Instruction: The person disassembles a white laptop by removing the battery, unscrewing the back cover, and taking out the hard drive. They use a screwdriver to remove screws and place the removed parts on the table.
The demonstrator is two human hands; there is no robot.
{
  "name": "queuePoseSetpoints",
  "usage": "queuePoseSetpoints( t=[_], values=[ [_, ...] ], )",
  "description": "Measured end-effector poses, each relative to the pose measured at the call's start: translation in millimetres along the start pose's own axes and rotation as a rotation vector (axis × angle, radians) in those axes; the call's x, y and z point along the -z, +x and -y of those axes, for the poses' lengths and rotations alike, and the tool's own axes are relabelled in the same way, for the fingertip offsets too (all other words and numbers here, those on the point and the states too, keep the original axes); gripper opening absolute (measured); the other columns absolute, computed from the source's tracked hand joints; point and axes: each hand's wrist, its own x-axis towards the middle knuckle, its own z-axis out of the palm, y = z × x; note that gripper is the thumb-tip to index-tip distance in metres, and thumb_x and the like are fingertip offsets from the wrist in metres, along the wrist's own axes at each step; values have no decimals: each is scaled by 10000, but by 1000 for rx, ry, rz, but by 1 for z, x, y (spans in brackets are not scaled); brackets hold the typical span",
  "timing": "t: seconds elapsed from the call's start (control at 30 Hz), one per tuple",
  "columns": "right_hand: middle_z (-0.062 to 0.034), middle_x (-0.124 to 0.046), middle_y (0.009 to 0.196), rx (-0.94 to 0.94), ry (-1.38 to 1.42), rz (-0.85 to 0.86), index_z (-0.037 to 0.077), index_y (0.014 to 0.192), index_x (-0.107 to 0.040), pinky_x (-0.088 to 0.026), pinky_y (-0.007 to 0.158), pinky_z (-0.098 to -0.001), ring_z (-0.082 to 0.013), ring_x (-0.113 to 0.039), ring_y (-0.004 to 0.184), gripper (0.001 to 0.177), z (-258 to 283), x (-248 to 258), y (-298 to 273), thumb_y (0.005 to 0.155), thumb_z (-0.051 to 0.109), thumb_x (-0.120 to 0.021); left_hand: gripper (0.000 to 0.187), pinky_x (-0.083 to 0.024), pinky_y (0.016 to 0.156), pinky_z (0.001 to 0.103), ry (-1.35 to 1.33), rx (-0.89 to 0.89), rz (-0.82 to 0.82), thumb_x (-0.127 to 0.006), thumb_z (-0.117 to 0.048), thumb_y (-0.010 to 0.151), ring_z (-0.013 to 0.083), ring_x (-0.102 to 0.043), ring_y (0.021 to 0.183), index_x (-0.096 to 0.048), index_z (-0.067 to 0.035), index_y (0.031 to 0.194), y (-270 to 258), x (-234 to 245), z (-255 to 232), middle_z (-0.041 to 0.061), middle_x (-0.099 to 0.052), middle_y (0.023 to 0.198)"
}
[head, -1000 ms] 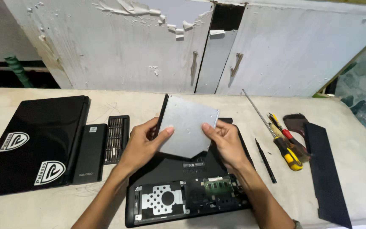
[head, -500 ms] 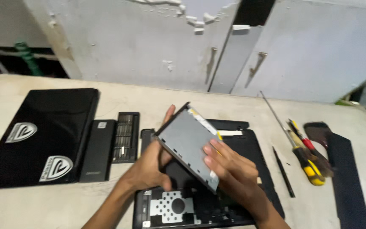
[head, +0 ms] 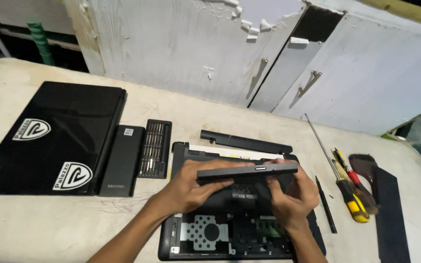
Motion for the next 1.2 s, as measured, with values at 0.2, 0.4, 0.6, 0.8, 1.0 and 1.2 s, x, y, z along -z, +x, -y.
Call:
queuePoseSetpoints(
  t=[0.2, 0.4, 0.6, 0.8, 1.0, 1.2],
  values=[
    [-282, -728, 969, 85, 168, -11, -92, 1087, -663, -718, 809, -429, -361, -796, 841, 220, 3, -1, 2, 892, -149, -748, 425, -602, 1271, 430, 1, -199, 45, -728, -5, 1041, 325, -715, 1400, -622, -25, 1452, -1, 0, 9, 170, -690, 1477],
    [-191, -810, 981, 145, -62, 22, -35, 1063, -712, -661, 766, -369, -301, -818, 820, 348, -9, 6, -6, 768, -39, -896, 281, -728, 1027, 326, 57, -116, -3, -694, -175, 1066, 261, -830, 1183, -676, -85, 1332, -9, 3, 38, 129, -784, 1309],
    [-115, -797, 1109, -48, 36, 369, 18, 1182, -741, -612, 842, -279, -202, -763, 937, 270, 39, 17, 29, 928, 103, -770, 277, -499, 687, 259, 197, 91, -216, -626, -360, 1084, 101, -637, 758, -678, -93, 1133, -7, 5, 23, -36, -676, 880],
    [-116, -859, 1114, -95, -1, 345, 37, 1142, -833, -638, 880, -281, -209, -838, 996, 221, 19, 20, 23, 945, 133, -808, 439, -215, 504, 291, 229, 352, -235, -588, -477, 1094, 61, -185, 454, -469, -163, 811, -2, 2, 12, -87, -213, 571],
    [-81, -882, 991, -245, 118, 476, 47, 1207, -811, -634, 544, -197, -117, -780, 691, 362, 8, 30, 24, 868, 163, -860, 463, -800, 699, 385, -69, 466, -117, -494, -548, 1032, 247, -858, 960, -646, -116, 1100, 5, 10, 14, 114, -801, 1088],
    [-246, -768, 955, 119, 487, 180, -44, 1050, -689, -810, 868, -535, -411, -847, 900, 107, 24, 44, 36, 1013, 35, -627, 1048, -370, 1192, 724, -61, 706, 64, -375, -888, 751, 428, -625, 1464, -494, -282, 1597, 11, 20, -4, 82, -396, 1813]
  ],
)
